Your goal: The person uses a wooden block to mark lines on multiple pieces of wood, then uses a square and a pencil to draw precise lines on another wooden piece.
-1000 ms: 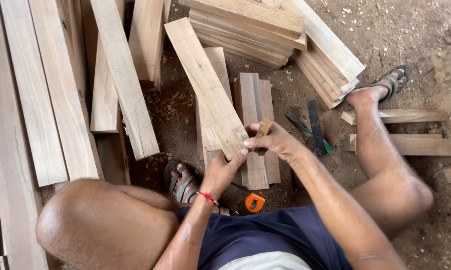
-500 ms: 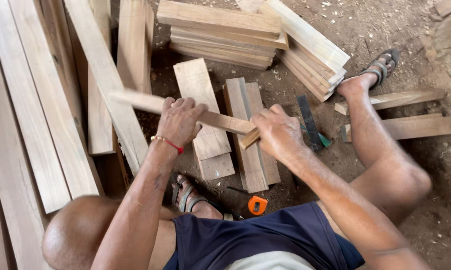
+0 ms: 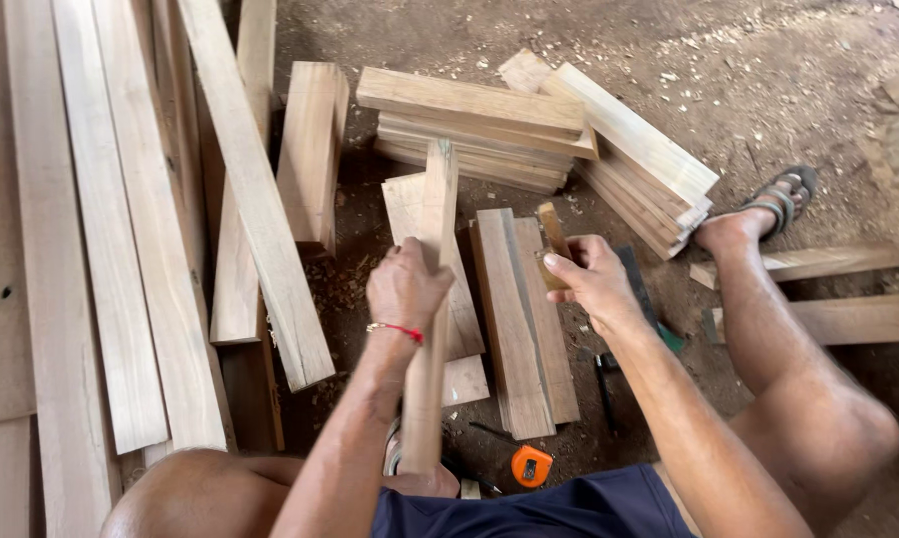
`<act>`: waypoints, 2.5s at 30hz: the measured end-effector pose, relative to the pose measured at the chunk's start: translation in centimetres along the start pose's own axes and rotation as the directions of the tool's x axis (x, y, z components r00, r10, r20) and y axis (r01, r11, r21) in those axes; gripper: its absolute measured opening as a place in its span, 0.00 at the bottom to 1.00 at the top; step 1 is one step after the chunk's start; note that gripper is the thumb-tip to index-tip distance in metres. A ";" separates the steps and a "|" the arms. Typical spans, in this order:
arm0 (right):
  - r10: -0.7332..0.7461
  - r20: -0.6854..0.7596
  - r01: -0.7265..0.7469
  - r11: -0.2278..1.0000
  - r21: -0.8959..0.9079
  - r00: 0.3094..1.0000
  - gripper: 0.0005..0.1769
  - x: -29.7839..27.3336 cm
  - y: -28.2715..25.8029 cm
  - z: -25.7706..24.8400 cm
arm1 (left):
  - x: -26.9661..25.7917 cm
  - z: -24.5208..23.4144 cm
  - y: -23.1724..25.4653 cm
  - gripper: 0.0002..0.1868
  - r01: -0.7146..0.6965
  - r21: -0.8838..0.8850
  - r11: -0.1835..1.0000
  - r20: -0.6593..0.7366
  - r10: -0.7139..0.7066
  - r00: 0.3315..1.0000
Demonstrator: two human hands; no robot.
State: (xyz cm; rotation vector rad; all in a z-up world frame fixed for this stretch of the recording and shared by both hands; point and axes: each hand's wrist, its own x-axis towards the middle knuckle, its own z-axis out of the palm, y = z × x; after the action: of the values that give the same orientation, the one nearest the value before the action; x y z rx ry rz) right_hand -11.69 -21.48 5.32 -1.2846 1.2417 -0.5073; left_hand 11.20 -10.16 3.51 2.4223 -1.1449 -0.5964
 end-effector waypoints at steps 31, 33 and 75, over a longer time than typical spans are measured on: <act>-0.459 0.420 0.570 0.259 -0.780 0.783 0.27 15.1 -5.2 11.4 | -1.4 5.5 -0.2 0.52 0.039 -0.545 0.838 0.054 -0.012 0.998; -0.323 0.307 0.436 0.492 -0.753 0.895 0.26 12.6 -5.9 10.4 | -1.4 4.3 0.3 0.52 0.060 -0.548 0.834 0.065 -0.029 0.997; -0.556 0.512 0.696 0.178 -0.695 0.654 0.22 -2.8 0.3 10.7 | -11.3 12.9 -3.7 0.46 -0.176 -0.508 0.843 -0.438 -0.078 0.896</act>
State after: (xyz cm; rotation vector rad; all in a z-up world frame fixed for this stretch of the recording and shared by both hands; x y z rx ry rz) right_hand -3.20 -14.44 4.16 -2.7652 0.7180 -0.3174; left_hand 0.19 -1.23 -6.81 1.8903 -0.7180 -0.2660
